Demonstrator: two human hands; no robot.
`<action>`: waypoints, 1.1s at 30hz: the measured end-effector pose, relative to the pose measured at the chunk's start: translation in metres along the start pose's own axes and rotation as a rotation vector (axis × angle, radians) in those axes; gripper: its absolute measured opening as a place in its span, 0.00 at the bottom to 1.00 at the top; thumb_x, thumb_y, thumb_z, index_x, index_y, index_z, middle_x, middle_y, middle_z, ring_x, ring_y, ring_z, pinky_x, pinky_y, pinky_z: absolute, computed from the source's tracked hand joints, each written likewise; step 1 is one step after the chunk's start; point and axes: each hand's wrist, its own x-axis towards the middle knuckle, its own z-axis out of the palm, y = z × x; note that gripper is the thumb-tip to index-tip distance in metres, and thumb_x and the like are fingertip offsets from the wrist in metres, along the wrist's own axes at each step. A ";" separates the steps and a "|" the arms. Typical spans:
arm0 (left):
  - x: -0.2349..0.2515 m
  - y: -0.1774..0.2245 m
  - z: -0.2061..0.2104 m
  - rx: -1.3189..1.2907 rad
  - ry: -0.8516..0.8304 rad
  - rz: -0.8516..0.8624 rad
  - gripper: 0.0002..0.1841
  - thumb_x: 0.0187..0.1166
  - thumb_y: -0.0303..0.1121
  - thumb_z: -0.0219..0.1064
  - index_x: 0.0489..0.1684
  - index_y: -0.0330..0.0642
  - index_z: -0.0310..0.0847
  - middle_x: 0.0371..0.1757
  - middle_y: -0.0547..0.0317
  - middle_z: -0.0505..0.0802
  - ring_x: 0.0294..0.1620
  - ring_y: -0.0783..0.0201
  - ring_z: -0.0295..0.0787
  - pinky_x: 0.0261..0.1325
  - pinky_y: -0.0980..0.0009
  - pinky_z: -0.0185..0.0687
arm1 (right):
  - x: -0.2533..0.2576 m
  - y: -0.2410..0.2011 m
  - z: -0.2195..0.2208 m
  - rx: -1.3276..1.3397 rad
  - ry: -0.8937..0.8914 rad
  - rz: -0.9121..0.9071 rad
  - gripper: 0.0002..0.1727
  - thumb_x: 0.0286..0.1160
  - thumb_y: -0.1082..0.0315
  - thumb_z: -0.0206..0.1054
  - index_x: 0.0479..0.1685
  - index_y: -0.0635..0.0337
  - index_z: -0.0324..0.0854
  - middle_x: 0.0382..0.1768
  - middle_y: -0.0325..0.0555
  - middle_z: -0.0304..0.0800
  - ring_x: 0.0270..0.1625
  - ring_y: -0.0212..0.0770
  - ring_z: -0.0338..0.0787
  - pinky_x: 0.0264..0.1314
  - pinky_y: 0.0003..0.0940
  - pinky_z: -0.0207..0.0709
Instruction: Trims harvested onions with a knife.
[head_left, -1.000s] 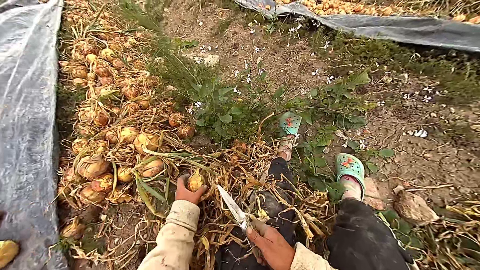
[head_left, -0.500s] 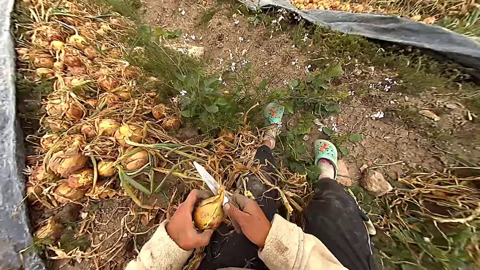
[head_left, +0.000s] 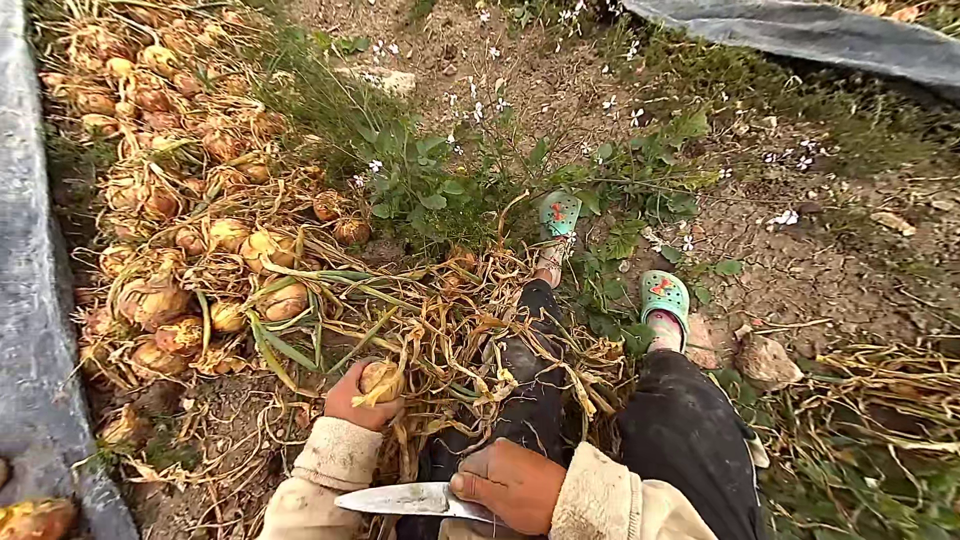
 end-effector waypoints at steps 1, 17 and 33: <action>0.009 -0.006 -0.009 -0.119 0.065 -0.040 0.48 0.46 0.33 0.91 0.76 0.34 0.73 0.61 0.35 0.89 0.63 0.43 0.88 0.70 0.43 0.79 | 0.001 0.002 0.002 0.032 0.060 0.006 0.28 0.95 0.53 0.45 0.45 0.69 0.82 0.34 0.56 0.83 0.39 0.50 0.84 0.48 0.51 0.75; -0.039 0.045 0.061 -1.631 -0.305 -0.051 0.53 0.26 0.38 0.97 0.64 0.40 0.70 0.44 0.47 0.94 0.40 0.52 0.97 0.41 0.56 0.96 | 0.018 0.003 -0.011 0.314 0.910 -0.289 0.25 0.76 0.45 0.68 0.51 0.61 0.83 0.37 0.38 0.91 0.41 0.25 0.89 0.48 0.27 0.84; 0.008 -0.071 -0.114 -2.010 0.681 0.520 0.40 0.87 0.66 0.27 0.51 0.39 0.74 0.36 0.56 0.91 0.35 0.65 0.91 0.38 0.74 0.87 | 0.006 0.023 0.005 0.708 0.537 0.069 0.19 0.95 0.55 0.46 0.44 0.57 0.77 0.19 0.34 0.73 0.16 0.28 0.73 0.22 0.25 0.73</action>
